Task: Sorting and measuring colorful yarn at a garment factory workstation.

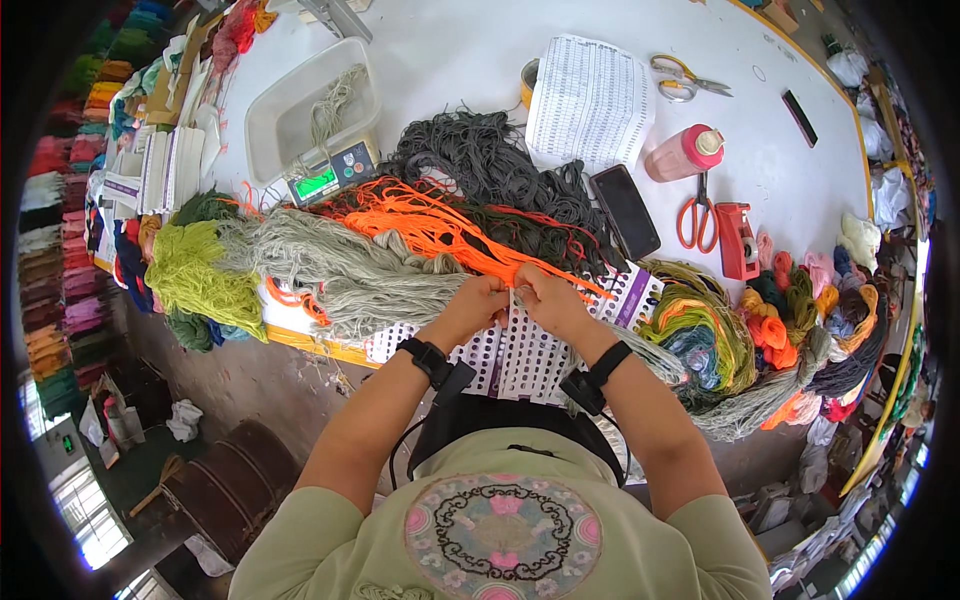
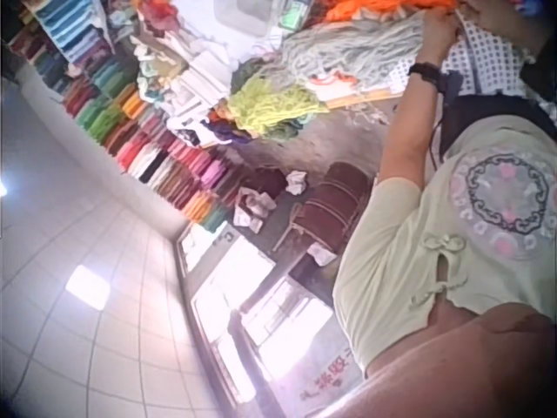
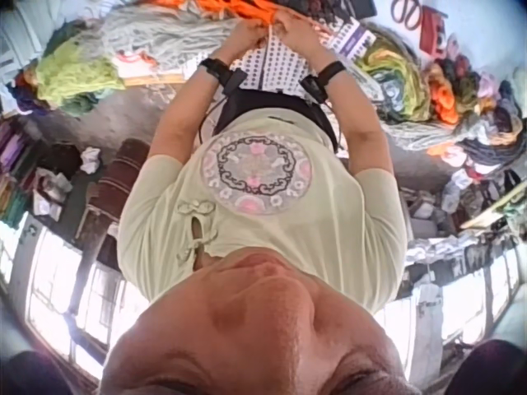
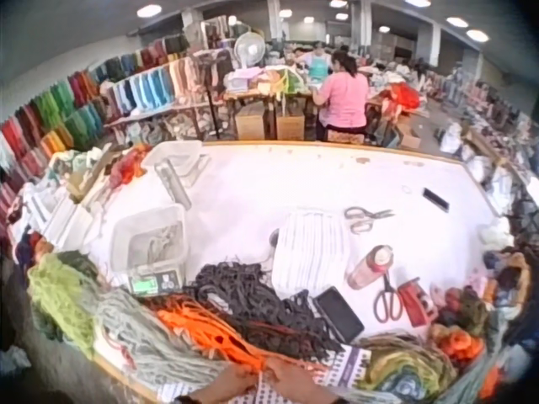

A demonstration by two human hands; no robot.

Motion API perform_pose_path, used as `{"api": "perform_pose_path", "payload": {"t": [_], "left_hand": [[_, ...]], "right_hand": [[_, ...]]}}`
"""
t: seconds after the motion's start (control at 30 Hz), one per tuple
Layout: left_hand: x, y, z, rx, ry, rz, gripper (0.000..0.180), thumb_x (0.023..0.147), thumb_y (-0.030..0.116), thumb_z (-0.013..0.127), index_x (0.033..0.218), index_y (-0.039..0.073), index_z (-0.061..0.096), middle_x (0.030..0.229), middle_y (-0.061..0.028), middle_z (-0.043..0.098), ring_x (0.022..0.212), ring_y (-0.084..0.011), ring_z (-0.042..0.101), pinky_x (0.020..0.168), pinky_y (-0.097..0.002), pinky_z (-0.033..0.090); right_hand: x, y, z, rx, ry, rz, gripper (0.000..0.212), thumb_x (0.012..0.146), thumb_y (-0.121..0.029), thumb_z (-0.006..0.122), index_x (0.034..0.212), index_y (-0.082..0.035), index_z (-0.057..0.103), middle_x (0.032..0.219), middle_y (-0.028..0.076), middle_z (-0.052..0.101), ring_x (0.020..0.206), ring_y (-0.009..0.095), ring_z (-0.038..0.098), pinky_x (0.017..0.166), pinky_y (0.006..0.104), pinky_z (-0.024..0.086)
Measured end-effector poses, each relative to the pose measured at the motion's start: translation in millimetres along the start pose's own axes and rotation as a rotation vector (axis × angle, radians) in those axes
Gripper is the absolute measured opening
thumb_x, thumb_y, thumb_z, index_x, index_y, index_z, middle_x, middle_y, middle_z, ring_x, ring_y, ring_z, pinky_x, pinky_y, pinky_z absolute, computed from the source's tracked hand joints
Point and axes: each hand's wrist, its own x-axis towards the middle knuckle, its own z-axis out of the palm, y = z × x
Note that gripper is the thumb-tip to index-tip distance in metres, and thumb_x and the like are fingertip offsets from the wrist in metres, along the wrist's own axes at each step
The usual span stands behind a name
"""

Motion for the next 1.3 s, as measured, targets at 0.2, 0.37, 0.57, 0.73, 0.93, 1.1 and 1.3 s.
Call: {"api": "perform_pose_path", "payload": {"t": [0.2,0.37,0.57,0.73,0.93,1.1,1.3], "left_hand": [[6.5,-17.6,-3.4,-0.212,-0.031,-0.033,0.009,0.092,0.011,0.054,0.089,0.003,0.058,0.068,-0.0041,0.058,0.050,-0.0074,0.047,0.043,-0.0194,0.033],[2.9,-13.3,-1.6,-0.236,-0.087,-0.001,0.008,0.092,0.010,0.054,0.091,0.003,0.058,0.066,-0.0036,0.057,0.051,-0.0078,0.049,0.044,-0.0196,0.034],[1.5,-20.8,-25.6,0.177,0.101,0.138,0.014,0.093,0.013,0.054,0.098,0.001,0.060,0.073,-0.0048,0.064,0.054,-0.0072,0.055,0.047,-0.0200,0.038],[-20.3,-15.8,-57.2,0.027,0.093,0.154,0.018,0.095,0.016,0.052,0.103,0.002,0.060,0.080,-0.0039,0.066,0.059,-0.0074,0.056,0.047,-0.0220,0.039],[-22.4,-10.5,-41.5,-0.076,0.120,0.127,0.016,0.092,0.018,0.060,0.099,0.003,0.061,0.077,-0.0021,0.062,0.054,-0.0074,0.049,0.045,-0.0218,0.032],[-21.0,-15.7,-37.1,0.463,0.189,0.265,0.016,0.091,0.019,0.063,0.096,0.004,0.062,0.075,0.0012,0.057,0.055,-0.0056,0.045,0.047,-0.0203,0.031],[-43.8,7.2,-23.2,-0.731,-0.199,0.014,0.020,0.093,0.015,0.056,0.110,0.005,0.059,0.087,-0.0008,0.061,0.050,-0.0056,0.036,0.045,-0.0166,0.031]], "right_hand": [[-3.5,-7.0,2.4,0.187,0.062,0.075,0.014,0.090,-0.022,0.058,0.097,-0.009,0.058,0.080,0.013,0.067,0.074,0.033,0.065,0.064,0.0431,0.049],[-2.9,0.5,7.7,0.023,0.154,-0.017,0.016,0.089,-0.023,0.059,0.098,-0.010,0.058,0.079,0.012,0.067,0.074,0.033,0.066,0.064,0.0430,0.050],[-8.2,-0.4,5.6,0.081,0.077,0.011,0.017,0.090,-0.024,0.059,0.098,-0.010,0.056,0.078,0.014,0.066,0.071,0.033,0.065,0.064,0.0423,0.049],[-12.2,5.1,-2.9,0.107,0.089,-0.100,0.014,0.093,-0.021,0.058,0.096,-0.008,0.054,0.066,0.006,0.056,0.059,0.016,0.056,0.056,0.0309,0.043],[-13.3,-0.7,-0.6,0.139,0.086,-0.083,0.014,0.091,-0.020,0.060,0.096,-0.008,0.054,0.068,0.006,0.056,0.059,0.016,0.052,0.056,0.0305,0.041],[-12.8,-2.1,-1.2,0.103,0.016,-0.060,0.023,0.086,-0.025,0.066,0.100,-0.010,0.055,0.079,0.009,0.062,0.071,0.023,0.061,0.065,0.0354,0.046],[-10.2,5.4,4.2,0.007,0.018,-0.011,0.033,0.080,-0.027,0.070,0.106,-0.012,0.057,0.091,0.013,0.067,0.085,0.032,0.066,0.073,0.0406,0.051]]}}
